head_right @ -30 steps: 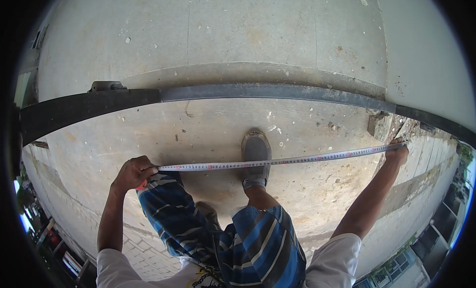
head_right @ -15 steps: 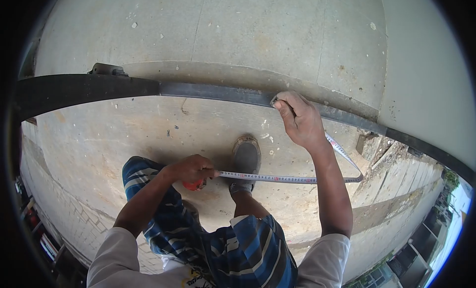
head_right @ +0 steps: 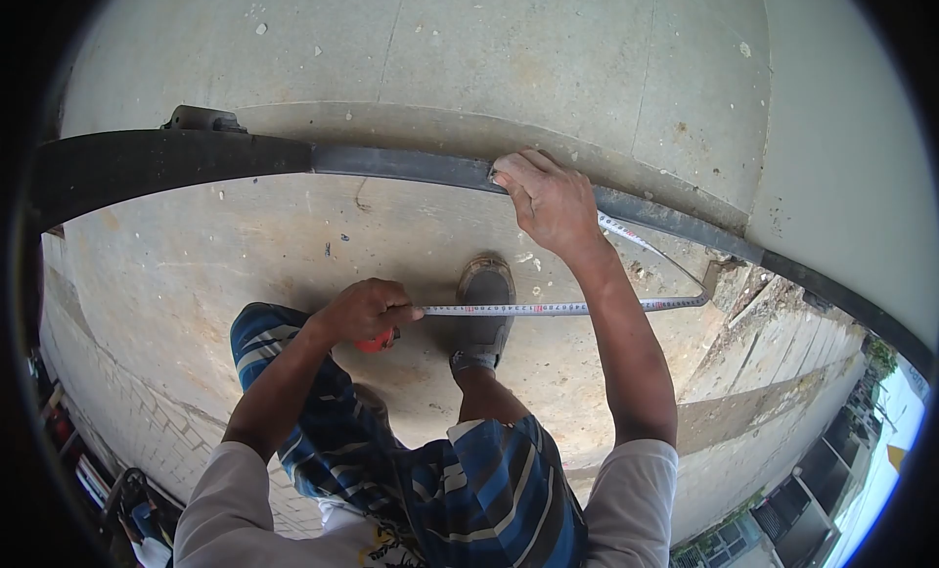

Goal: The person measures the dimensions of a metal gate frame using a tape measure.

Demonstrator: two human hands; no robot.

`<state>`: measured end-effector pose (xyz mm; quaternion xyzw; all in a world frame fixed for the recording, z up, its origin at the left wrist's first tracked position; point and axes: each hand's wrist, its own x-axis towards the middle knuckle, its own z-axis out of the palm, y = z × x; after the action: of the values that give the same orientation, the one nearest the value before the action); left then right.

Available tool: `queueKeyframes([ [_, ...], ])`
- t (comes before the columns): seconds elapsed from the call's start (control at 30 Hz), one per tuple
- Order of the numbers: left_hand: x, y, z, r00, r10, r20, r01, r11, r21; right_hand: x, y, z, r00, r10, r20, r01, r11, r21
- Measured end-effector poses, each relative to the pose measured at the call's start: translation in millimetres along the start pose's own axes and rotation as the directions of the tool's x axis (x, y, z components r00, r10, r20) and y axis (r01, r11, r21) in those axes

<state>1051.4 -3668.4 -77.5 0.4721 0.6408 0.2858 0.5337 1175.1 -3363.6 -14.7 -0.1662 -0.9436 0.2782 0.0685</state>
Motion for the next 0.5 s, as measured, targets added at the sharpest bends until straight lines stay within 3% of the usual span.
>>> queueKeyframes([
  [0.27,2.5,1.8,-3.0,1.0,0.004,0.016,-0.004,1.0,0.016,2.0,2.1,0.9,0.999,-0.032,0.026,0.033,0.998,-0.047],
  [0.43,0.8,-0.4,-5.7,0.998,0.024,-0.058,-0.022,0.999,0.043,5.2,2.0,3.0,0.998,-0.069,0.009,0.07,0.995,-0.067],
  [0.5,-0.9,-0.1,-7.5,0.998,0.026,-0.062,-0.022,0.998,0.055,8.0,0.5,-0.9,0.994,0.089,0.057,-0.087,0.996,-0.035],
])
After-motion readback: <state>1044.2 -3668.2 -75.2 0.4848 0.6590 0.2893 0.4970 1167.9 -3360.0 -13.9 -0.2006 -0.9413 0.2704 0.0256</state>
